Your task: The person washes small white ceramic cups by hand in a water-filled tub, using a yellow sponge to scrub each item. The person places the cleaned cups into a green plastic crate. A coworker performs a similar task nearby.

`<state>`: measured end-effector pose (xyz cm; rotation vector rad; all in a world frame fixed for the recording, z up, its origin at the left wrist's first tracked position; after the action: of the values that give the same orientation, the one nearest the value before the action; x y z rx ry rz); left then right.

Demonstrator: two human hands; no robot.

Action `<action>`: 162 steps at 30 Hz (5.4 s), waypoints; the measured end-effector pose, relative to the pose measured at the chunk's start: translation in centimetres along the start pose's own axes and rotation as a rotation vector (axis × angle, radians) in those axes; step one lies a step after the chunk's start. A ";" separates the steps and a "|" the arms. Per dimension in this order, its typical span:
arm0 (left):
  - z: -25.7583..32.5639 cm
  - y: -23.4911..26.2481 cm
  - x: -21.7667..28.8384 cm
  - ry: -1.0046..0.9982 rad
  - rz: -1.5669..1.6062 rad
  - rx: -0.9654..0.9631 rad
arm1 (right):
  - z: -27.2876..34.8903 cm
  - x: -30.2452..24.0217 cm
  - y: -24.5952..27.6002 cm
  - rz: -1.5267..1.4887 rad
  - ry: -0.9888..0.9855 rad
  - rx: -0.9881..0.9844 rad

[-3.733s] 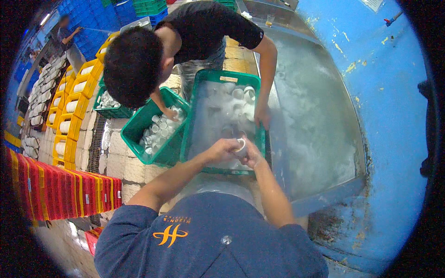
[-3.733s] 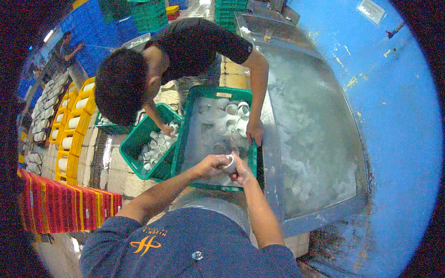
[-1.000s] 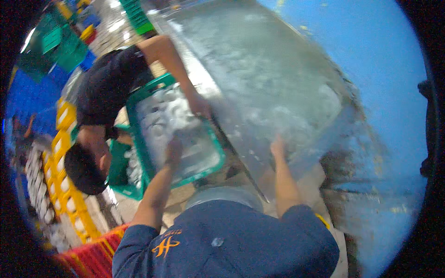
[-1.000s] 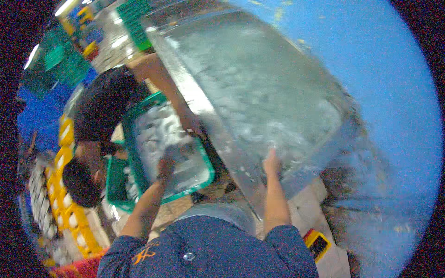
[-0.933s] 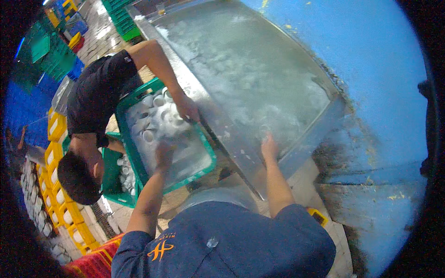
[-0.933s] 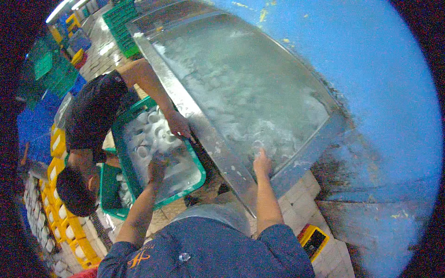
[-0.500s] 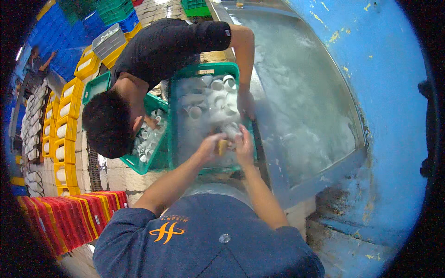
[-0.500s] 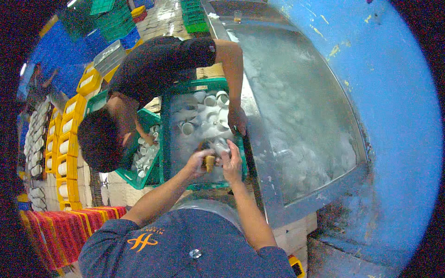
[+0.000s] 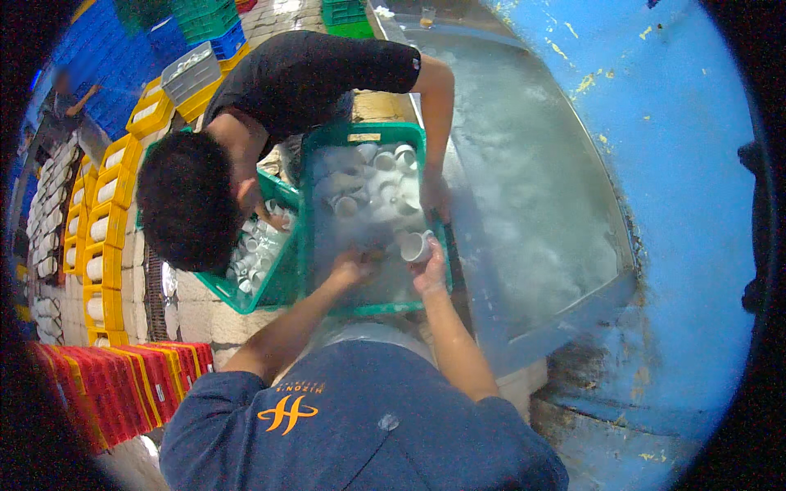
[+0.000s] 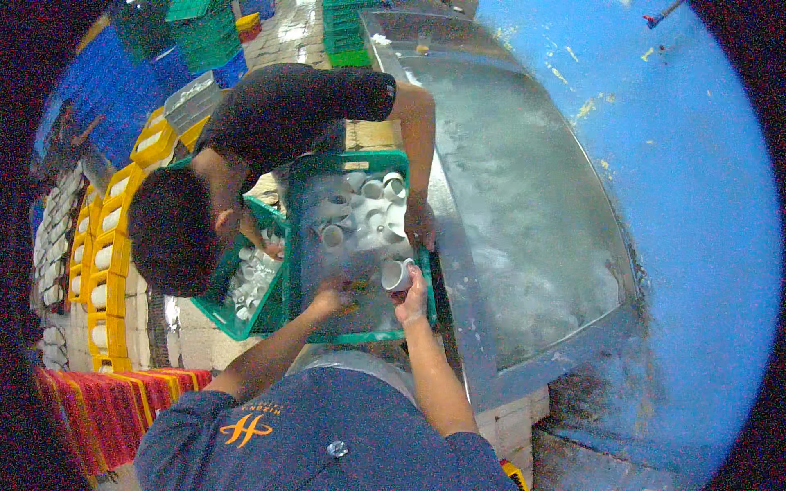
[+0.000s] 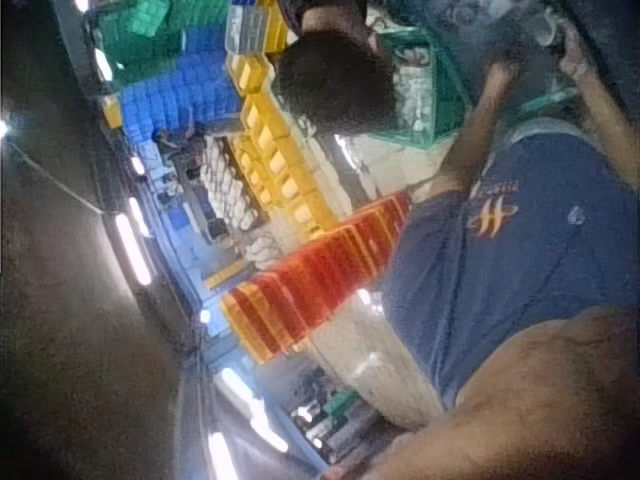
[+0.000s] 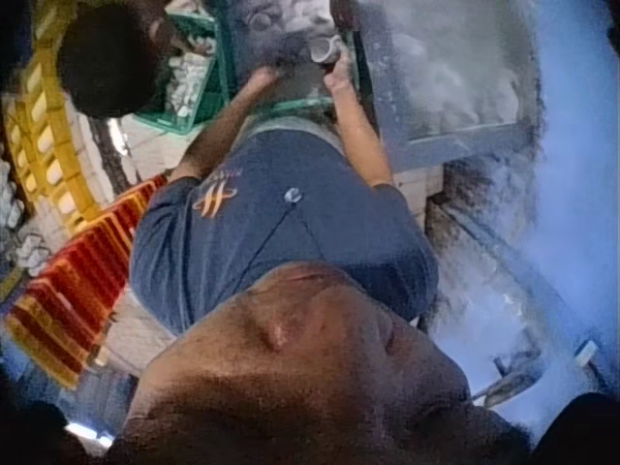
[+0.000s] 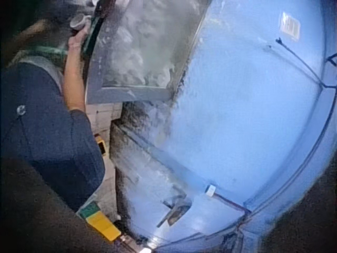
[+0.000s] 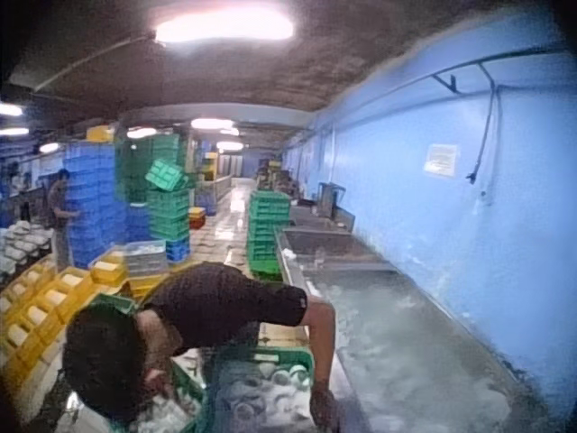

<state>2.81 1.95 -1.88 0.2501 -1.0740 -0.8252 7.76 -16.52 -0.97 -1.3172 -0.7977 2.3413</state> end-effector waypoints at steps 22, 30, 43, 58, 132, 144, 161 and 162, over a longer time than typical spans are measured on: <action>4.1 1.6 15.7 -0.448 -0.012 0.440 | -2.9 -3.5 -1.8 0.272 -0.032 -0.277; 0.4 -1.1 7.6 -0.136 0.931 0.308 | -5.9 1.6 1.5 0.739 0.147 -0.309; 0.8 -2.2 8.8 -0.233 0.186 -0.097 | 0.1 0.9 -1.9 0.209 -0.078 -0.221; -2.7 -4.0 1.9 -0.169 -0.158 -0.092 | 2.4 0.6 0.8 -0.100 -0.191 -0.089; -0.8 -5.2 1.6 0.179 -0.249 -0.054 | 5.2 -17.3 26.2 0.906 0.318 0.456; -3.8 -5.0 1.1 -0.026 -0.305 0.019 | 2.8 -17.1 38.7 1.661 0.062 0.571; -1.4 -2.3 6.8 -0.113 0.768 -0.105 | 1.4 -4.0 -2.0 0.570 0.252 -0.198; -1.0 -1.4 6.5 -0.160 0.732 -0.024 | 0.8 -2.0 -0.5 0.268 0.074 -0.126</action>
<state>4.47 -3.76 1.30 -0.2313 -1.1904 -0.1983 8.13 -17.46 0.97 -1.6453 -0.8001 2.4598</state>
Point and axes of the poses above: each hand's wrist, its own z-axis away from the middle knuckle, its own y-axis out of the back of the hand, x = y × z, the point moved 9 cm from there along -z, towards the middle knuckle, and after that the axes turned 14 degrees about -x, right-handed, at the moved point
